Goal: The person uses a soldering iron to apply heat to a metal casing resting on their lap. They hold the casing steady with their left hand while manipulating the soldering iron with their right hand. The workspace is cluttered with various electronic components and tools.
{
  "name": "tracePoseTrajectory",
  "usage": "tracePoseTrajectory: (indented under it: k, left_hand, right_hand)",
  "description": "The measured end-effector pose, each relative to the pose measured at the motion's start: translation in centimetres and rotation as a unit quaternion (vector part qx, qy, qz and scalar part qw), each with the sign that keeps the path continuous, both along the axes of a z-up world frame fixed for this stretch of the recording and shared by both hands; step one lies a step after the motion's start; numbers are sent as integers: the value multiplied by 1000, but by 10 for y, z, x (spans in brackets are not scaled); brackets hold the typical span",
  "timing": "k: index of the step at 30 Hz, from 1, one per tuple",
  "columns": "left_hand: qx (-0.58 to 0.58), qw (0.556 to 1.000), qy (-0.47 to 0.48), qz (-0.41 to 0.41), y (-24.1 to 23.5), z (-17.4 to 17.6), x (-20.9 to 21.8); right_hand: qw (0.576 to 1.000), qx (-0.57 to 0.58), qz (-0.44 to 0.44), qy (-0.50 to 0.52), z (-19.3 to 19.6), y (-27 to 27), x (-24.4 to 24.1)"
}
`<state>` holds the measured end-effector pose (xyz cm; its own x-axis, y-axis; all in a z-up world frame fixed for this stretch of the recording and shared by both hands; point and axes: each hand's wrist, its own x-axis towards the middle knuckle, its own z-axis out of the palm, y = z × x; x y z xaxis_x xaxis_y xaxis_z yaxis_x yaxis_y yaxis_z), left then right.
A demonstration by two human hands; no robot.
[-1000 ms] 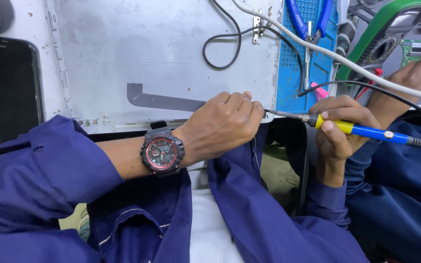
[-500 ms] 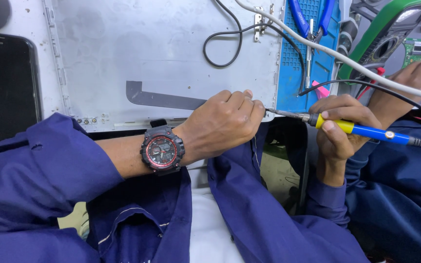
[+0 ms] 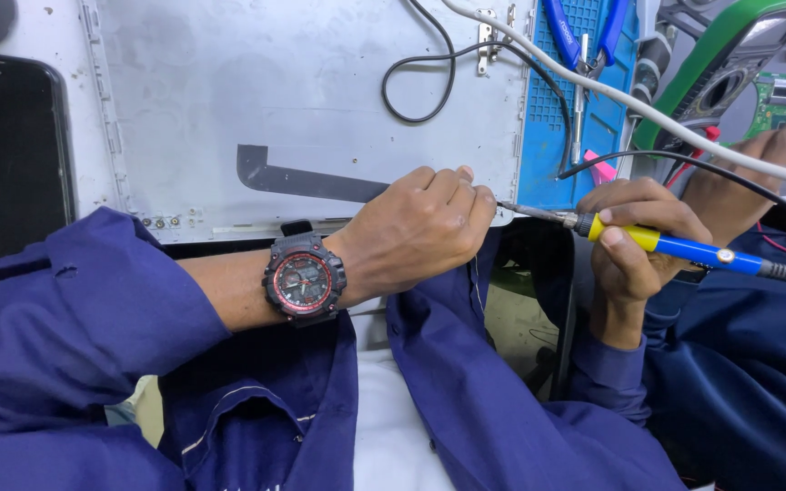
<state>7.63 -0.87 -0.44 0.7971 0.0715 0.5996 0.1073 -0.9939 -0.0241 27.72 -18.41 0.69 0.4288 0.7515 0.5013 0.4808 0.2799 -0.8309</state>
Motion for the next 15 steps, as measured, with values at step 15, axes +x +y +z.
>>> tracePoseTrajectory:
  k: [15]
  left_hand:
    - [4, 1000, -6, 2, 0, -2, 0]
  right_hand:
    - [1000, -10, -6, -21, 5, 2, -3]
